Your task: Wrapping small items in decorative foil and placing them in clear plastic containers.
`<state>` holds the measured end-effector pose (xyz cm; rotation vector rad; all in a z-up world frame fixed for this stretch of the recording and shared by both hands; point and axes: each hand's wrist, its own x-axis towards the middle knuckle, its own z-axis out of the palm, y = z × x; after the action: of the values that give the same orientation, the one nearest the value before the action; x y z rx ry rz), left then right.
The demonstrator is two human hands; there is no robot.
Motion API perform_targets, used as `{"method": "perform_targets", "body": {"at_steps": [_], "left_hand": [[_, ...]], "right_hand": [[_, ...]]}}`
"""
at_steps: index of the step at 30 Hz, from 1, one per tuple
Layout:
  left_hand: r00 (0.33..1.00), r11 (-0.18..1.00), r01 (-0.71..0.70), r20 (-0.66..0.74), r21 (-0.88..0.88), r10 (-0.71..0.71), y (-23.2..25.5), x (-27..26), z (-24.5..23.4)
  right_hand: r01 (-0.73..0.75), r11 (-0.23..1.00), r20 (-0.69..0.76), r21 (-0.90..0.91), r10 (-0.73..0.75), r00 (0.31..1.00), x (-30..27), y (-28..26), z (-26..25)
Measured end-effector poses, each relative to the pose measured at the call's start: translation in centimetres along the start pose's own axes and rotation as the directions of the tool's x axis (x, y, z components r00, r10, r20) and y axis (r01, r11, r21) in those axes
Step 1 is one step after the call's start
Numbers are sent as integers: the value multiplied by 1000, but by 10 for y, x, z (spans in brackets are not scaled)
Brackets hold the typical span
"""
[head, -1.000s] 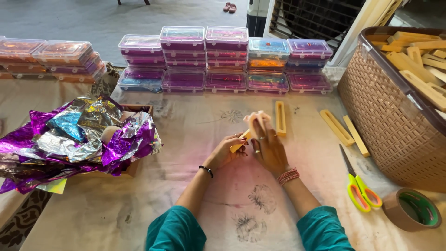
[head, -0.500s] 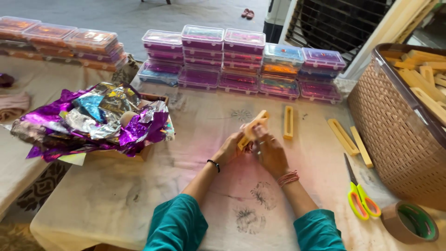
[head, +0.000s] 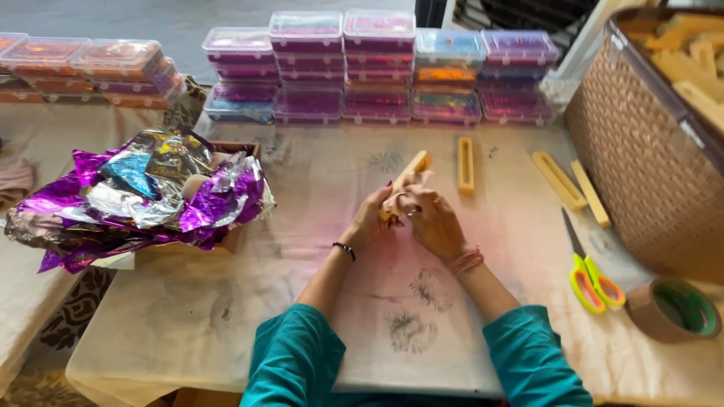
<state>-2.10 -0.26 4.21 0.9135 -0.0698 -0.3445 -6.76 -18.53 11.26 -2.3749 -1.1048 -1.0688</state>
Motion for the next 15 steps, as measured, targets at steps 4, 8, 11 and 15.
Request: {"method": "perform_targets", "body": {"at_steps": [4, 8, 11, 15], "left_hand": [[998, 998, 50, -41, -44, -52, 6, -9, 8], [998, 998, -5, 56, 62, 2, -13, 13, -21], [997, 998, -23, 78, 66, 18, -17, 14, -27], [1000, 997, 10, 3, -77, -10, -5, 2, -12]], "right_hand": [[77, 995, 20, 58, -78, 997, 1, -4, -3], [47, 999, 31, -5, -47, 998, 5, 8, -13], [-84, 996, 75, -23, 86, 993, 4, 3, -10], [5, 999, 46, -44, -3, 999, 7, -17, 4]]}}
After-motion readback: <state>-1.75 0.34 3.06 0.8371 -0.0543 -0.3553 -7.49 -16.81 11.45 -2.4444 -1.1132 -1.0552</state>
